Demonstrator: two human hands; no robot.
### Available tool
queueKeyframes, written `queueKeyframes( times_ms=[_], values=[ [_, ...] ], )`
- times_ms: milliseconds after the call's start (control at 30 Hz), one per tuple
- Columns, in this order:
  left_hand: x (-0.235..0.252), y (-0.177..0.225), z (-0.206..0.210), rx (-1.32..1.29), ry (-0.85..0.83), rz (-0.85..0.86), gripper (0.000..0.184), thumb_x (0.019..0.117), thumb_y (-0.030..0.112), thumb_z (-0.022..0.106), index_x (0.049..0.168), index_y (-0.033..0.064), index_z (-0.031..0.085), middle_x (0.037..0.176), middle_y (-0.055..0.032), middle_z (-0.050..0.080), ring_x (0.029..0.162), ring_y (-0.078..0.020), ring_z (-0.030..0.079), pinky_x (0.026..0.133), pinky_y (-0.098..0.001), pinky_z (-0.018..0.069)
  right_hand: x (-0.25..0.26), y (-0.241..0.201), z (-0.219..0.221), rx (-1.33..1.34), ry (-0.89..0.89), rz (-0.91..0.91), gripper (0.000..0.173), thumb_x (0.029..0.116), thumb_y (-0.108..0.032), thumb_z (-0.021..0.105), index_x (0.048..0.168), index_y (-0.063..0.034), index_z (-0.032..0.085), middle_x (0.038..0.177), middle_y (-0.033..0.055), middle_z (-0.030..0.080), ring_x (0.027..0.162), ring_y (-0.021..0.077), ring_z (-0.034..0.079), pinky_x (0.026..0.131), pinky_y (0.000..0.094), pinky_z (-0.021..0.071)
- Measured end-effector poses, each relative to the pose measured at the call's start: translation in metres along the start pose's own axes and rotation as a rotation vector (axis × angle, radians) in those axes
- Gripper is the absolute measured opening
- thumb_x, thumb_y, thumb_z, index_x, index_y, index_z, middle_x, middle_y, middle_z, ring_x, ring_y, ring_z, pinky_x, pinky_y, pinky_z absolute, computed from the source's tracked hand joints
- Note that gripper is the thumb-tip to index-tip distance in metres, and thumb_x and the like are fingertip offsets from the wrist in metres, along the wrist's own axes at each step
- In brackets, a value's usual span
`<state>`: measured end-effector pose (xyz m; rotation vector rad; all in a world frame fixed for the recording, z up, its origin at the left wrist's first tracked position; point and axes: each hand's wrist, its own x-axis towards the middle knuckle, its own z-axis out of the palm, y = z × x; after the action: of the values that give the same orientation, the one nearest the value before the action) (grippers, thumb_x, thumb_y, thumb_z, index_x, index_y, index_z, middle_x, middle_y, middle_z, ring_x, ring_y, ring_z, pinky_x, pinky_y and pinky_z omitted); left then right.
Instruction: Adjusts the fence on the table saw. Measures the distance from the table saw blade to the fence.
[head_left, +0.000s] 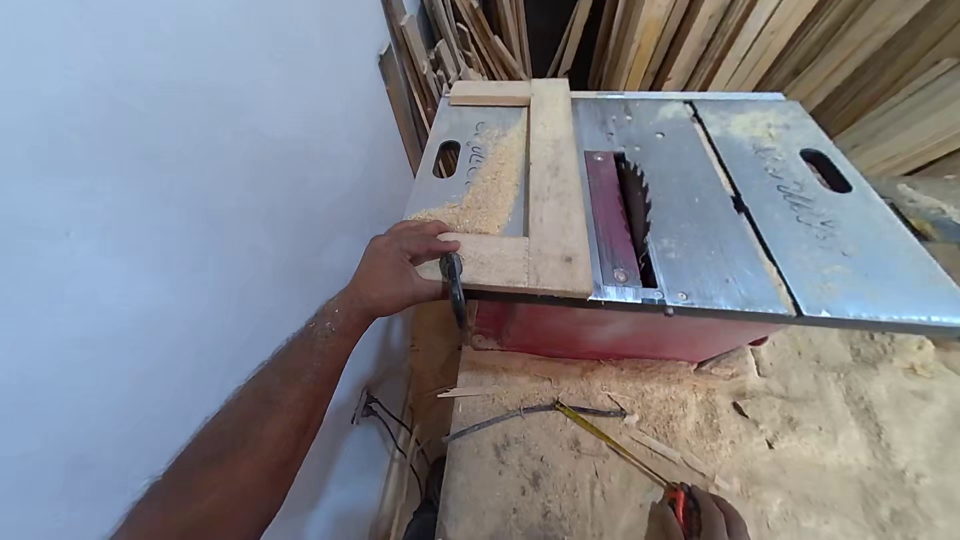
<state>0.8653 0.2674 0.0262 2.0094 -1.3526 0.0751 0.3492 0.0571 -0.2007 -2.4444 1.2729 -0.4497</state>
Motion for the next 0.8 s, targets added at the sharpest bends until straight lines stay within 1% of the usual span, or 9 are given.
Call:
queueKeyframes(
  times_ms=[67, 100, 200, 267, 333, 500, 567, 700, 800],
  values=[
    [0.0, -0.001, 0.0, 0.003, -0.002, 0.014, 0.055, 0.0712, 0.043, 0.087, 0.119, 0.0169, 0.078, 0.138, -0.001, 0.066, 0.134, -0.0194, 0.056, 0.114, -0.0445, 0.0442, 0.009, -0.053, -0.016, 0.02, 0.02, -0.079, 0.06, 0.0887, -0.038, 0.075, 0.131, 0.0035, 0.064, 0.144, 0.038, 0.049, 0.135, 0.0622, 0.041, 0.109, 0.0779, 0.0312],
    [0.0, -0.001, 0.0, 0.001, -0.003, 0.019, 0.055, 0.0713, 0.042, 0.087, 0.119, 0.017, 0.078, 0.137, -0.0008, 0.066, 0.133, -0.0192, 0.056, 0.115, -0.0447, 0.0435, 0.016, -0.094, -0.025, 0.064, 0.026, -0.141, 0.06, 0.09, -0.04, 0.074, 0.132, 0.0013, 0.064, 0.144, 0.0357, 0.05, 0.135, 0.0599, 0.043, 0.107, 0.0777, 0.0338],
    [0.001, -0.001, -0.001, 0.0, -0.007, 0.017, 0.055, 0.0708, 0.044, 0.087, 0.119, 0.018, 0.078, 0.137, -0.0002, 0.066, 0.133, -0.0202, 0.056, 0.113, -0.0455, 0.0453, 0.041, -0.23, -0.026, 0.266, -0.07, -0.32, 0.052, 0.0944, -0.041, 0.069, 0.129, -0.0023, 0.066, 0.124, 0.0208, 0.069, 0.111, 0.0373, 0.069, 0.09, 0.058, 0.0583],
    [0.001, -0.002, -0.001, -0.004, -0.025, -0.009, 0.057, 0.0704, 0.046, 0.088, 0.12, 0.0191, 0.077, 0.139, -0.0006, 0.065, 0.136, -0.0211, 0.054, 0.114, -0.0468, 0.0443, 0.06, -0.304, -0.007, 0.363, -0.194, -0.33, 0.06, 0.0938, -0.043, 0.071, 0.137, -0.0029, 0.061, 0.126, 0.0181, 0.068, 0.103, 0.031, 0.072, 0.084, 0.0513, 0.0618],
    [0.003, -0.002, -0.003, 0.011, -0.05, -0.021, 0.058, 0.0708, 0.049, 0.087, 0.121, 0.0206, 0.077, 0.141, -0.0011, 0.064, 0.137, -0.0208, 0.053, 0.114, -0.0471, 0.0444, 0.08, -0.357, 0.01, 0.381, -0.291, -0.248, 0.065, 0.0941, -0.044, 0.071, 0.143, -0.005, 0.055, 0.132, 0.0177, 0.064, 0.104, 0.0311, 0.071, 0.085, 0.0517, 0.0608],
    [0.009, -0.004, -0.016, 0.077, -0.194, 0.015, 0.062, 0.0732, 0.045, 0.087, 0.13, 0.0224, 0.072, 0.144, 0.0, 0.061, 0.138, -0.0215, 0.052, 0.12, -0.0512, 0.0359, 0.099, -0.409, 0.024, 0.228, -0.352, -0.082, 0.035, 0.1048, -0.038, 0.053, 0.12, -0.0097, 0.066, 0.098, 0.013, 0.071, 0.086, 0.0319, 0.072, 0.072, 0.0528, 0.0581],
    [0.012, -0.003, -0.021, 0.09, -0.255, 0.021, 0.069, 0.071, 0.042, 0.089, 0.134, 0.0225, 0.07, 0.147, -0.0012, 0.059, 0.141, -0.0218, 0.051, 0.125, -0.0578, 0.0241, 0.096, -0.413, 0.029, 0.217, -0.31, -0.091, 0.032, 0.1045, -0.035, 0.053, 0.118, -0.0084, 0.066, 0.096, 0.0133, 0.07, 0.084, 0.0318, 0.071, 0.07, 0.052, 0.058],
    [0.018, -0.012, -0.029, 0.111, -0.339, 0.079, 0.08, 0.0689, 0.056, 0.087, 0.138, 0.0234, 0.065, 0.148, -0.0017, 0.058, 0.142, -0.0221, 0.049, 0.125, -0.063, 0.016, 0.098, -0.42, 0.033, 0.176, -0.298, -0.074, 0.033, 0.1053, -0.036, 0.05, 0.113, -0.0085, 0.066, 0.097, 0.0118, 0.07, 0.085, 0.03, 0.072, 0.072, 0.0502, 0.0584],
    [0.02, -0.013, -0.036, 0.117, -0.407, 0.094, 0.097, 0.0638, 0.068, 0.083, 0.144, 0.0203, 0.059, 0.151, -0.0024, 0.055, 0.145, -0.0227, 0.046, 0.125, -0.0653, 0.0119, 0.101, -0.426, 0.03, 0.191, -0.321, -0.051, 0.027, 0.1018, -0.03, 0.057, 0.112, -0.0077, 0.066, 0.098, 0.0128, 0.071, 0.086, 0.031, 0.072, 0.072, 0.0519, 0.058]
  ],
)
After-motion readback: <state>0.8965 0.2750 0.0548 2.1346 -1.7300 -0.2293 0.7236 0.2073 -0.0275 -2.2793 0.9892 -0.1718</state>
